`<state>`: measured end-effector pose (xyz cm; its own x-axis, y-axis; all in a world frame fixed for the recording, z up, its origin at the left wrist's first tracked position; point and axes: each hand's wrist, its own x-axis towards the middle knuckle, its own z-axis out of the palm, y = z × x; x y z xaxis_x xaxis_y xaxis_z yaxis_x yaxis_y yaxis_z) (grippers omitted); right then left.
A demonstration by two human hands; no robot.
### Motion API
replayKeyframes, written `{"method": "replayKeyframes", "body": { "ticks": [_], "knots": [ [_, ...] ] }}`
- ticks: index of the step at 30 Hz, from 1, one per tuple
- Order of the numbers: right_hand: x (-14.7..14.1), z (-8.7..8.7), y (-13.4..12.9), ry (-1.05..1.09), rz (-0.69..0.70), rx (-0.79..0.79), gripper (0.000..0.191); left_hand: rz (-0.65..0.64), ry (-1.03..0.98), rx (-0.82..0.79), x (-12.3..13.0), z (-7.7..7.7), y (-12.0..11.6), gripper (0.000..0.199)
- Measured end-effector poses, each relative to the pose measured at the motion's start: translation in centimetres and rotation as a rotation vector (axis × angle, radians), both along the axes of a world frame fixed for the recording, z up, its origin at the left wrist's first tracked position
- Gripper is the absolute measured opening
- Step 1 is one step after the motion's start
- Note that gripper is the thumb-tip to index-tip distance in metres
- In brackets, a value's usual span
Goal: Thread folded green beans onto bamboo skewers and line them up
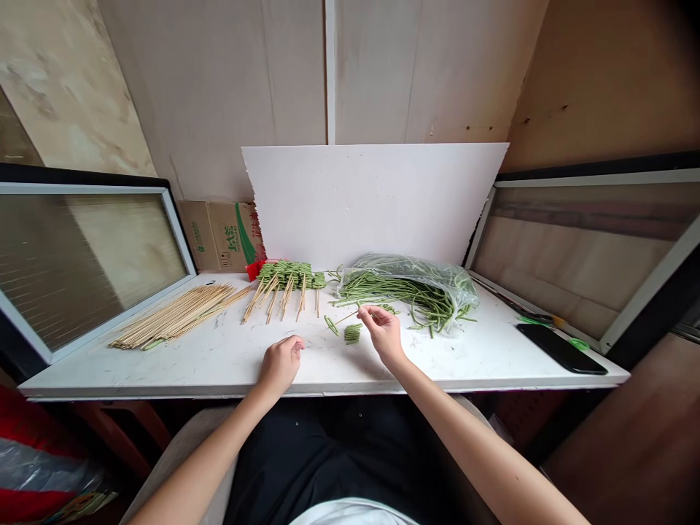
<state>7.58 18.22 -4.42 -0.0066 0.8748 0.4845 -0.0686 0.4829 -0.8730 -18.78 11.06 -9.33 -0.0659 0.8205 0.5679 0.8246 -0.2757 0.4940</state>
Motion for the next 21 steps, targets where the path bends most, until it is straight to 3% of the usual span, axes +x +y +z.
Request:
{"method": "replayKeyframes", "body": {
  "ticks": [14,21],
  "knots": [
    [0.1,0.4,-0.4,-0.084,0.008,0.058,0.037,-0.028,0.039,-0.023,-0.1,0.2,-0.3,0.024],
    [0.3,0.5,0.4,0.004,0.080,-0.021,0.036,0.006,0.049,-0.026,0.0,0.0,-0.1,0.026]
  ]
}}
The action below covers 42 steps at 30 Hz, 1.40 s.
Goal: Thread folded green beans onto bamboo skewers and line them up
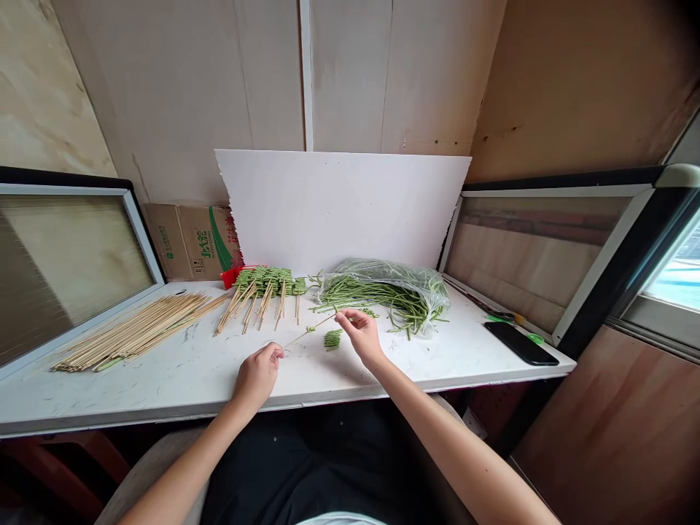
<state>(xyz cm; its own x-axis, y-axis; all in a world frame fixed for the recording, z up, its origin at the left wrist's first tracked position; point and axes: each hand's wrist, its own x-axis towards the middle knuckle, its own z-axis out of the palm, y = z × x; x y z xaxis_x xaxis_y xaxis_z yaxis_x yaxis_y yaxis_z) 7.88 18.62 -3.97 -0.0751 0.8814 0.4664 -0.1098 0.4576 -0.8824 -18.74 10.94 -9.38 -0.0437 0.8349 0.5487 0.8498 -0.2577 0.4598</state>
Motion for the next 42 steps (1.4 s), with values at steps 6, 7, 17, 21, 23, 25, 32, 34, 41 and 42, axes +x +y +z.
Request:
{"method": "replayKeyframes", "body": {
  "ticks": [6,7,17,21,23,25,32,34,41,42],
  "knots": [
    [0.3,0.1,0.4,0.077,-0.050,-0.099,0.038,-0.095,-0.003,0.042,0.0,-0.5,0.4,0.026],
    [0.3,0.1,0.5,0.090,-0.059,-0.117,0.039,-0.106,-0.006,0.057,0.0,-0.6,0.4,0.025],
    [0.0,-0.5,0.9,0.160,-0.014,-0.176,0.041,-0.103,0.020,0.058,0.3,-0.2,0.0,0.029],
    [0.0,-0.2,0.3,0.121,-0.058,-0.110,0.039,-0.117,0.026,0.066,0.4,0.1,-0.3,0.031],
    [-0.1,0.0,0.0,0.118,-0.054,-0.088,0.038,-0.123,0.014,0.069,0.4,0.1,-0.3,0.030],
    [-0.1,0.1,-0.1,0.119,-0.048,-0.061,0.037,-0.126,0.000,0.070,0.4,0.1,-0.2,0.029],
    [-0.9,-0.5,-0.7,0.135,-0.019,-0.037,0.034,-0.166,-0.026,0.043,0.4,0.2,-0.1,0.029],
    [-1.6,-1.0,-1.2,0.101,0.009,-0.057,0.036,-0.176,-0.024,0.048,0.4,0.3,-0.2,0.028],
    [-3.0,-2.0,-2.2,0.072,0.007,-0.107,0.041,-0.164,-0.033,0.122,0.6,0.0,-0.2,0.026],
    [-3.1,-2.0,-2.2,0.070,0.006,-0.112,0.042,-0.162,-0.031,0.129,0.6,-0.1,-0.2,0.026]
  ]
}}
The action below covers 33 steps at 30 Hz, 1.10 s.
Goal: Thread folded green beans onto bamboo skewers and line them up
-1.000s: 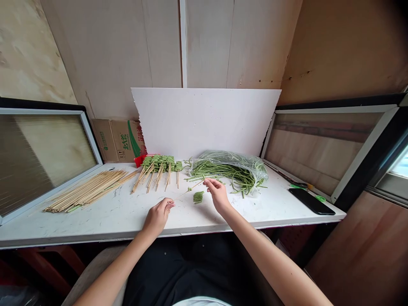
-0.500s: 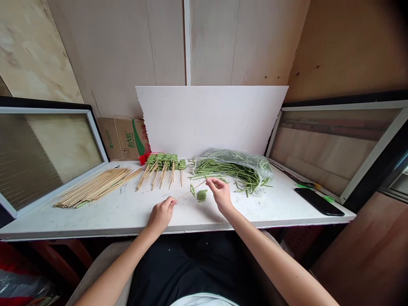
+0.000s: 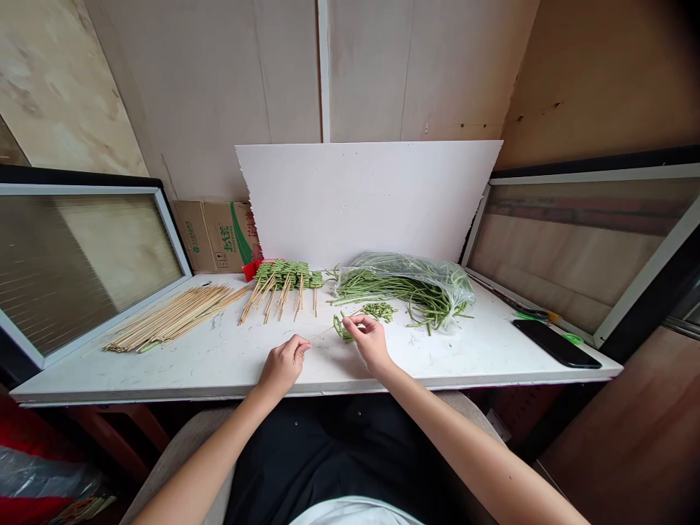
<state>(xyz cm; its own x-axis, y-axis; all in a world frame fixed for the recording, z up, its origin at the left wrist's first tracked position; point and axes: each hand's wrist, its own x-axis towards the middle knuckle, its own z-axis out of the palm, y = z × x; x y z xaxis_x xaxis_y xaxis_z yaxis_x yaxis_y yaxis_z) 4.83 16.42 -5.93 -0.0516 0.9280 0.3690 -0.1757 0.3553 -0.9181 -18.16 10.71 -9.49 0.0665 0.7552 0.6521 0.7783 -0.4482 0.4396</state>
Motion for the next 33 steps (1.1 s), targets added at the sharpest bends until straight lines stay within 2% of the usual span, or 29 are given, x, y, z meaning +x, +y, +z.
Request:
{"method": "replayKeyframes", "body": {
  "ticks": [5,14,25,29,33],
  "knots": [
    [-0.2,-0.1,-0.1,-0.015,0.023,-0.019,0.044,0.002,-0.019,0.023,-0.2,-0.3,0.0,0.024],
    [-0.2,-0.1,-0.3,-0.073,0.036,0.076,0.037,-0.005,-0.005,0.006,-0.1,-0.2,0.1,0.025],
    [-0.3,-0.5,-0.2,-0.087,0.052,0.093,0.033,0.005,-0.027,-0.038,-0.3,-0.2,0.1,0.025],
    [0.6,0.0,0.6,-0.185,0.080,0.127,0.033,0.016,-0.018,-0.042,-0.3,-0.2,0.1,0.026],
    [3.3,0.4,2.6,-0.423,0.137,0.219,0.030,0.079,0.002,-0.035,-0.2,-0.2,0.1,0.023]
  ]
}}
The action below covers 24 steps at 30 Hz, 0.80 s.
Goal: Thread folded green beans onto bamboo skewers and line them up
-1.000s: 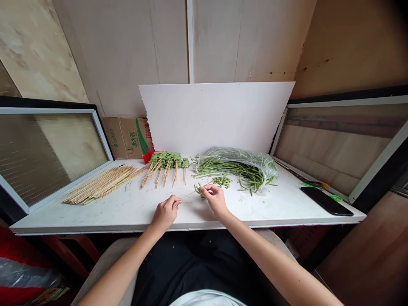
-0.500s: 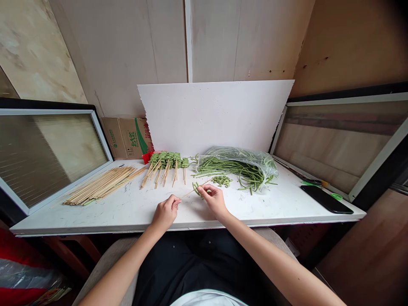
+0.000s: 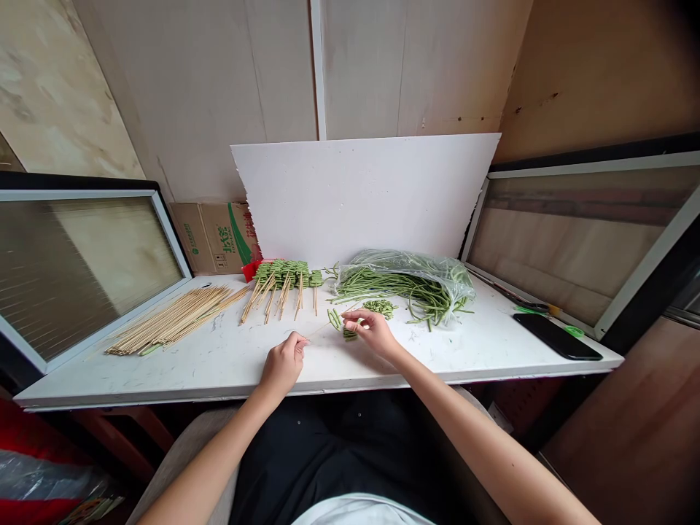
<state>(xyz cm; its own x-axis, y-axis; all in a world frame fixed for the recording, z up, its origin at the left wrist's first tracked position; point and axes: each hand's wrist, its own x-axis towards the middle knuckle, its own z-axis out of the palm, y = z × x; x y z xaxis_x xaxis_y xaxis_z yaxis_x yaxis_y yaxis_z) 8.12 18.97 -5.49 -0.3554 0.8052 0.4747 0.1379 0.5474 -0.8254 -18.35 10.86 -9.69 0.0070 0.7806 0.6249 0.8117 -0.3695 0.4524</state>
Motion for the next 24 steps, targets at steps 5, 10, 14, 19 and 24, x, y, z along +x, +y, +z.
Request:
{"method": "replayKeyframes", "body": {
  "ticks": [5,10,14,19,24],
  "knots": [
    [2.4,-0.3,1.5,-0.455,-0.012,0.316,0.017,0.050,0.019,-0.003,0.1,0.1,0.0,0.023],
    [1.8,-0.2,0.8,-0.674,-0.045,0.516,0.018,0.058,0.031,0.003,0.2,0.1,0.0,0.023],
    [1.2,0.1,0.3,-0.773,-0.079,0.603,0.020,0.072,0.049,0.004,0.2,0.0,0.0,0.022],
    [1.1,0.0,0.3,-0.826,-0.097,0.650,0.022,0.079,0.049,0.010,0.1,-0.1,0.1,0.021],
    [1.1,-0.2,0.3,-0.844,-0.125,0.644,0.024,0.077,0.049,0.004,0.2,0.0,0.1,0.021]
  ]
}}
